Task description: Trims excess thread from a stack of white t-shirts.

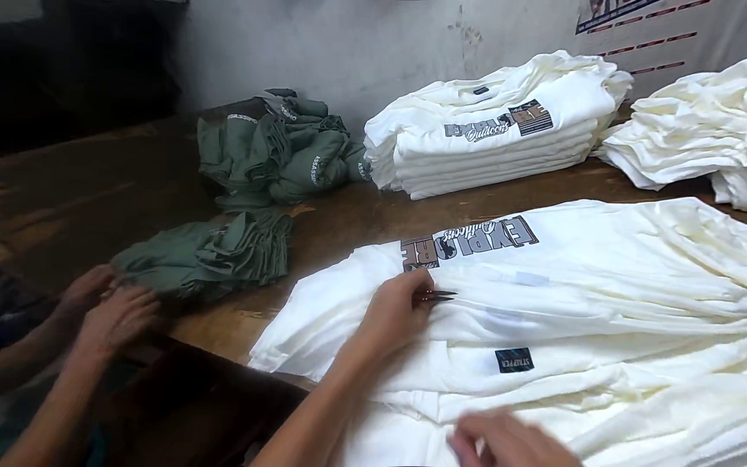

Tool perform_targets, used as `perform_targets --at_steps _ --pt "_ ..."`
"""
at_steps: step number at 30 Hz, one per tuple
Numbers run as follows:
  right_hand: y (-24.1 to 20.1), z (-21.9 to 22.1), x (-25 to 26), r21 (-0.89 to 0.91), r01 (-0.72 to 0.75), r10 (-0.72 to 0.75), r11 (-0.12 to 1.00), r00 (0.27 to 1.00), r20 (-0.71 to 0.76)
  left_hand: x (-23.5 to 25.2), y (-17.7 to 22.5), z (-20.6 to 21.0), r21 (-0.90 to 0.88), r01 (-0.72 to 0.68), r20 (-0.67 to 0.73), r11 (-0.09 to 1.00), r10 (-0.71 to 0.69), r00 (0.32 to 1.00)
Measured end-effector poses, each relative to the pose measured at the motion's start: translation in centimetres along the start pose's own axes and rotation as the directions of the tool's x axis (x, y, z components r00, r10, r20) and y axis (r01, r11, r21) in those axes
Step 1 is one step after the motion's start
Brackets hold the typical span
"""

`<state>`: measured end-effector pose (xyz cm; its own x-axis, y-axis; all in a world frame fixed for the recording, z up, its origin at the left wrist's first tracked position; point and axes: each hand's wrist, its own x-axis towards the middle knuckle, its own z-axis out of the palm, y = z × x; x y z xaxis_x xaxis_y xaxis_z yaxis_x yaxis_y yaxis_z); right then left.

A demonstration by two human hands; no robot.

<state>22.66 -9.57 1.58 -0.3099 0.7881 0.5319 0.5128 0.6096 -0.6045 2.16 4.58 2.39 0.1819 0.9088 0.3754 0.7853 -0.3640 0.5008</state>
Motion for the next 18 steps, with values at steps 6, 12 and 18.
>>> perform_targets --at_steps 6,12,18 --pt "3.2 3.2 3.5 -0.276 0.055 -0.088 0.959 0.99 -0.108 -2.9 -1.8 -1.4 -0.163 -0.253 0.006 0.954 0.258 0.966" --pt "2.8 2.0 0.8 0.049 0.103 -0.099 0.993 0.991 -0.088 -7.1 -2.8 -3.1 -0.111 -0.428 -0.112 0.897 0.416 0.902" --pt "2.8 2.7 -0.1 0.148 0.111 -0.08 0.983 0.977 -0.2 -8.9 -1.2 -2.2 -0.036 -0.551 -0.186 0.834 0.536 0.823"
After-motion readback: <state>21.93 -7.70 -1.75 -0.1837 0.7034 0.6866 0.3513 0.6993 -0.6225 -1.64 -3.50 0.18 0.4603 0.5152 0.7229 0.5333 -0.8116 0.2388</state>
